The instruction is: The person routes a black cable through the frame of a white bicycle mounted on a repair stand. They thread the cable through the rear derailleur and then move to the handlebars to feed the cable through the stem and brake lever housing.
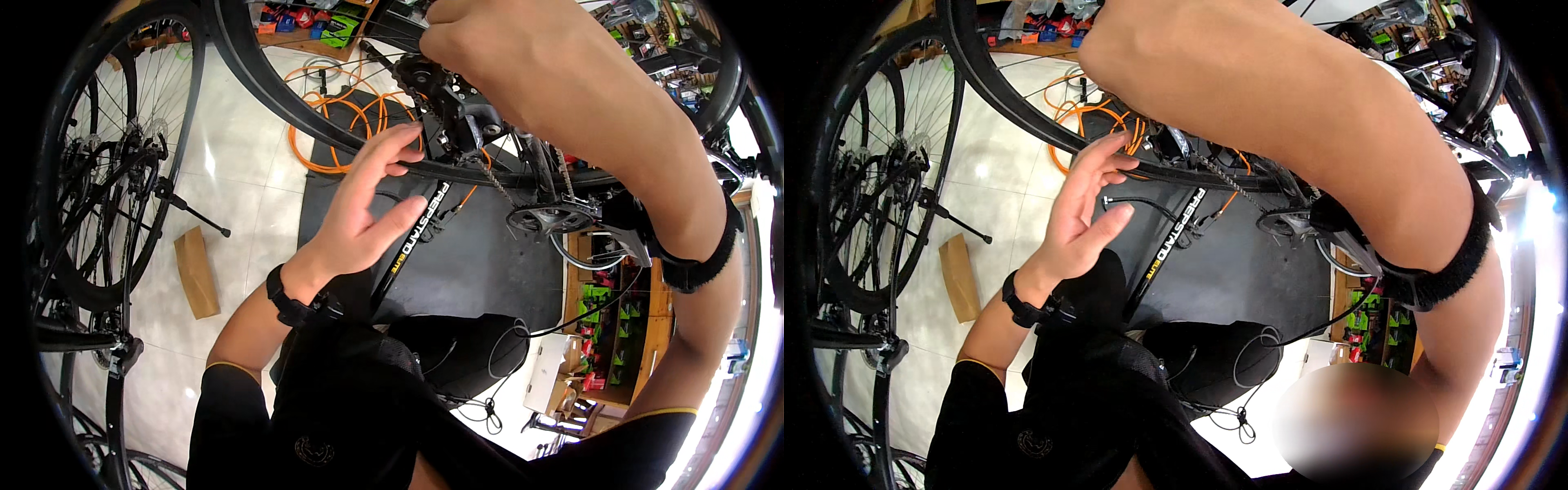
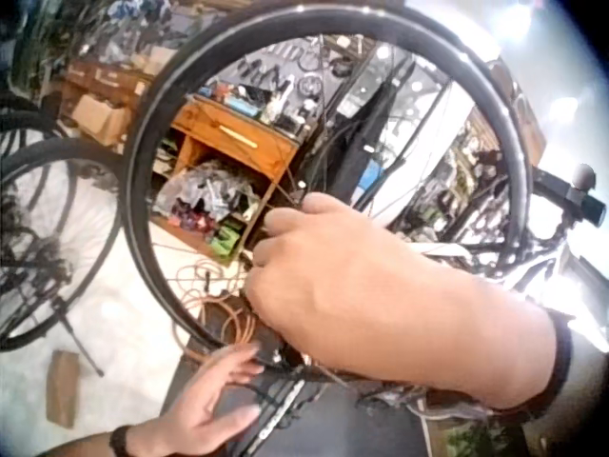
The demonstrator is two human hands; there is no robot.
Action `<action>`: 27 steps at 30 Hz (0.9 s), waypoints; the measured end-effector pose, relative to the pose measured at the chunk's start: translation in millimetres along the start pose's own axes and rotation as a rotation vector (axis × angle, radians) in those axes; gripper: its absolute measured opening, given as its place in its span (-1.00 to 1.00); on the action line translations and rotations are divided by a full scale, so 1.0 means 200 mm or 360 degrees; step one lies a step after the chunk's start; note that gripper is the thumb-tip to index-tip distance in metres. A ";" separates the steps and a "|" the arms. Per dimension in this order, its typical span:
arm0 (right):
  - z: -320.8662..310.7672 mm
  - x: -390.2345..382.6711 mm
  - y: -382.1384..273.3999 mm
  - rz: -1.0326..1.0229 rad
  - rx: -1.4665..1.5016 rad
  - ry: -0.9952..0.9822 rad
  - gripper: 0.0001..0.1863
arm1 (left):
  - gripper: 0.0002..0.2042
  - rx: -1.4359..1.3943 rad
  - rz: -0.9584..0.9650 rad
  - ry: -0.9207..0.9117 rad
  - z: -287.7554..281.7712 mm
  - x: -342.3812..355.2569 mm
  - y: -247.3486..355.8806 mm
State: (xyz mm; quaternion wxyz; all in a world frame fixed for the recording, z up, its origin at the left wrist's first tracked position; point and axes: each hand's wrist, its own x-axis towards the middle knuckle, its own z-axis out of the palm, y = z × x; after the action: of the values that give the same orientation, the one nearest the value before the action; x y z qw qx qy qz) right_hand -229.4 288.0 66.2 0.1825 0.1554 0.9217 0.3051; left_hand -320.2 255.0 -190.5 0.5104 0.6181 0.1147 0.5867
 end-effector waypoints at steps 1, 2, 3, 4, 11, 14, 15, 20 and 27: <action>0.01 0.00 0.01 -0.0008 -0.0021 -0.0001 -0.91 | -0.32 -0.0014 0.0019 -0.0010 0.02 0.00 0.01; 0.02 0.01 0.01 -0.0017 -0.0039 -0.0003 -0.90 | -0.29 -0.0028 0.0038 -0.0019 0.04 0.01 0.01; 0.02 0.01 0.01 -0.0008 -0.0030 -0.0019 -0.90 | -0.25 -0.0042 0.0057 -0.0026 0.06 0.01 0.02; 0.02 0.02 0.02 -0.0001 -0.0023 -0.0024 -0.90 | -0.24 -0.0048 0.0085 -0.0041 0.07 0.01 0.01; 0.04 0.00 0.05 0.0014 0.0139 0.0024 -0.89 | -0.17 -0.0013 0.0089 -0.0099 0.10 -0.01 0.02; 0.01 0.00 0.04 0.0053 0.0257 -0.0019 -0.89 | -0.15 0.0043 0.0099 -0.0110 0.11 -0.01 0.04; -0.01 0.00 0.03 0.0060 0.0283 -0.0027 -0.89 | -0.15 0.0051 0.0103 -0.0111 0.11 -0.01 0.04; 0.02 0.01 0.06 0.0032 0.0308 -0.0020 -0.90 | -0.12 0.0200 0.0146 -0.0112 0.10 0.00 0.04; -0.01 -0.01 0.08 0.0065 0.0325 0.0026 -0.91 | -0.11 0.0241 0.0130 -0.0106 0.10 0.00 0.05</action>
State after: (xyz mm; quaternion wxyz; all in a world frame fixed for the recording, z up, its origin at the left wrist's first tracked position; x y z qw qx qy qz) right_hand -225.0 298.4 77.2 0.1519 0.1893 0.9461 0.2146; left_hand -307.7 239.0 -178.2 0.4414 0.6783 0.1165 0.5757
